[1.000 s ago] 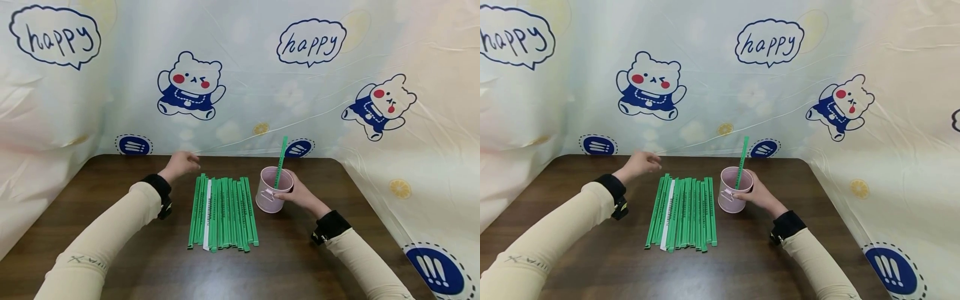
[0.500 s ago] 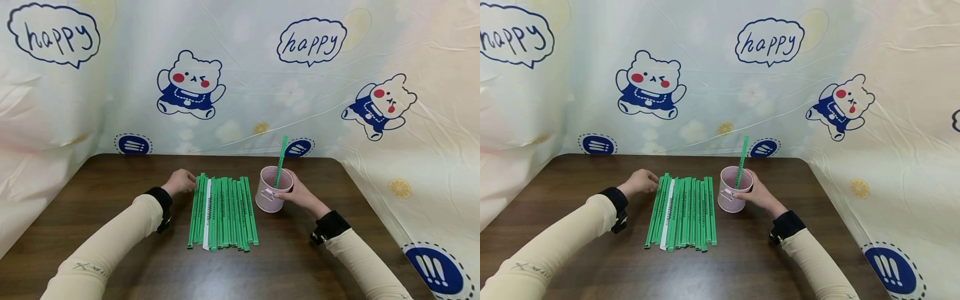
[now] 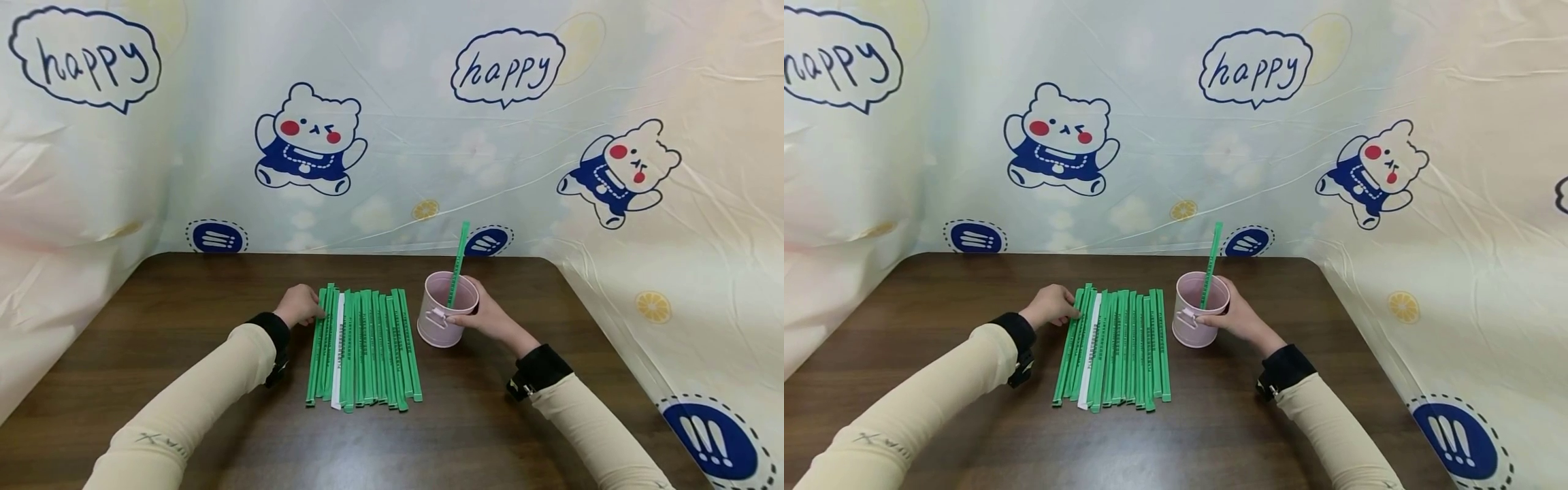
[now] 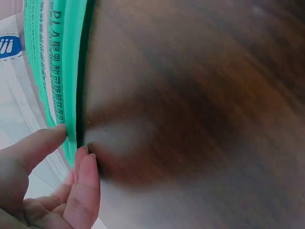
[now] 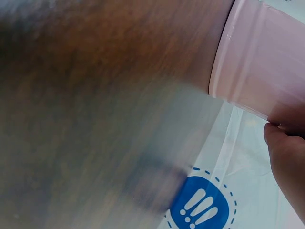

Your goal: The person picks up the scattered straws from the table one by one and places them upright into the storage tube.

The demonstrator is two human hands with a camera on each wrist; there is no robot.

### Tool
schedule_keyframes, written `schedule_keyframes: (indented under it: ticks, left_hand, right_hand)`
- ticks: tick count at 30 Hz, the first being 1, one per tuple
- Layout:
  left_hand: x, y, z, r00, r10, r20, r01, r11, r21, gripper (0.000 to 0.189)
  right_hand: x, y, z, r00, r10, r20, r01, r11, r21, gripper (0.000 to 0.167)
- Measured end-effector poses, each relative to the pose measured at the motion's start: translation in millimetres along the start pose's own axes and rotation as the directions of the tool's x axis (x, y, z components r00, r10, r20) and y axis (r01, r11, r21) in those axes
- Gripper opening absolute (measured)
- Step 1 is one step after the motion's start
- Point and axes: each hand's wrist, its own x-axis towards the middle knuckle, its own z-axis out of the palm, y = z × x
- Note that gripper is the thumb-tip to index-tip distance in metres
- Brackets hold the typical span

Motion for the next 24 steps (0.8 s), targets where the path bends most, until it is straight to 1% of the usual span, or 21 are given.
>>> schedule_keyframes:
  ticks: [1,3,5,7,10,11,14,18,21,24]
  left_hand:
    - [0.1,1.3,-0.5,1.0,0.0,0.001,0.0,1.0,0.008,0.047]
    - [0.8,2.4,-1.0,1.0,-0.005,0.001,0.005,1.0,0.017,0.053]
    - [1.5,3.3,-1.6,1.0,-0.013,-0.002,0.013,1.0,0.019,0.051]
    - [2.6,4.3,-2.0,0.999,-0.042,-0.008,0.042,0.999,0.008,0.041]
    - [3.3,5.9,-2.9,0.996,-0.089,-0.013,0.089,0.996,-0.016,0.017]
    - [3.7,6.3,-3.1,0.994,-0.109,-0.016,0.109,0.994,-0.025,0.012]
    - [3.9,5.8,-2.9,0.99,-0.137,-0.009,0.137,0.99,-0.039,0.022]
    - [3.9,1.6,-4.0,0.987,-0.158,0.012,0.158,0.985,-0.07,0.031]
    - [4.6,-1.9,-8.7,0.985,-0.172,0.024,0.173,0.977,-0.12,0.035]
    - [6.8,-4.0,-16.9,0.984,-0.175,0.013,0.175,0.972,-0.156,0.033]
  right_hand:
    - [-0.1,-0.5,-0.3,1.0,-0.001,0.0,0.001,1.0,0.002,0.091]
    - [0.0,-0.9,-0.8,1.0,-0.004,0.0,0.004,1.0,0.002,0.091]
    - [0.0,-1.5,-1.1,1.0,-0.005,0.0,0.005,1.0,0.003,0.091]
    - [0.1,-1.7,-1.4,1.0,-0.006,0.0,0.006,1.0,0.002,0.092]
    - [0.6,-1.0,-1.3,1.0,-0.004,-0.003,0.004,1.0,-0.002,0.092]
    - [0.6,-0.7,-1.2,1.0,-0.003,-0.005,0.003,1.0,-0.004,0.091]
    - [0.0,-0.1,-0.3,1.0,-0.004,-0.007,0.004,1.0,-0.011,0.091]
    - [-1.7,-0.8,0.4,1.0,-0.001,0.002,0.001,1.0,-0.009,0.09]
    - [-2.2,-0.8,-0.1,1.0,0.002,0.014,-0.002,1.0,-0.006,0.09]
    - [-2.1,-0.7,-1.2,1.0,0.002,0.023,-0.002,1.0,-0.008,0.09]
